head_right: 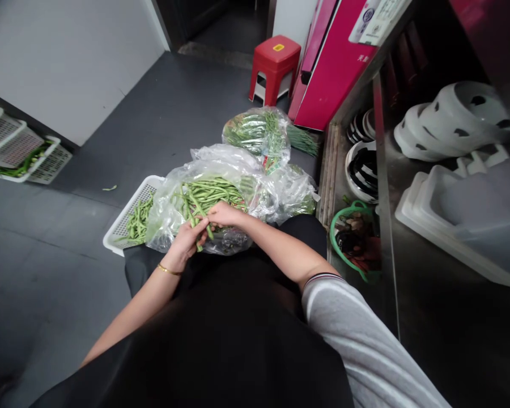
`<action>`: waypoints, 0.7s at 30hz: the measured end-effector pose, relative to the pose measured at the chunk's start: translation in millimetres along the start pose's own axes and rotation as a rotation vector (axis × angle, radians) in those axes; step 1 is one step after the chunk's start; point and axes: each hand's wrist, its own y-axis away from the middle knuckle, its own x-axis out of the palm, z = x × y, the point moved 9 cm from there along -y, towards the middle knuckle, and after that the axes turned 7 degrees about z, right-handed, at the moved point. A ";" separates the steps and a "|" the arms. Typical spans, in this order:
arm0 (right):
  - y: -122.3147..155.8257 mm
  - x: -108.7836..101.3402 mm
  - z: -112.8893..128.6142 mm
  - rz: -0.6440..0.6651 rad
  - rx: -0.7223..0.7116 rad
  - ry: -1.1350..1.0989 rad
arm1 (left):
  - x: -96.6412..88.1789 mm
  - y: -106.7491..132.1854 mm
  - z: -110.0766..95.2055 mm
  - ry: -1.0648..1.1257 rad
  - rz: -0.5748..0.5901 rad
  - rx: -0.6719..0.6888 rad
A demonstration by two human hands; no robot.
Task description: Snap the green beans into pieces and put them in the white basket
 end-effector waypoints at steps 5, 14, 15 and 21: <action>43.6 -0.9 -0.6 -0.171 -0.103 -0.477 | 12.8 10.5 -6.9 0.267 0.058 0.012; 111.6 23.7 19.0 -0.207 -0.212 -0.007 | 29.5 29.7 -8.0 0.320 0.075 -0.030; 113.6 26.2 19.2 -0.182 -0.201 -0.027 | 31.0 30.9 -7.5 0.294 0.079 -0.027; 109.1 44.4 -7.9 -0.075 -0.129 -0.406 | 44.3 40.2 2.3 0.198 0.130 -0.049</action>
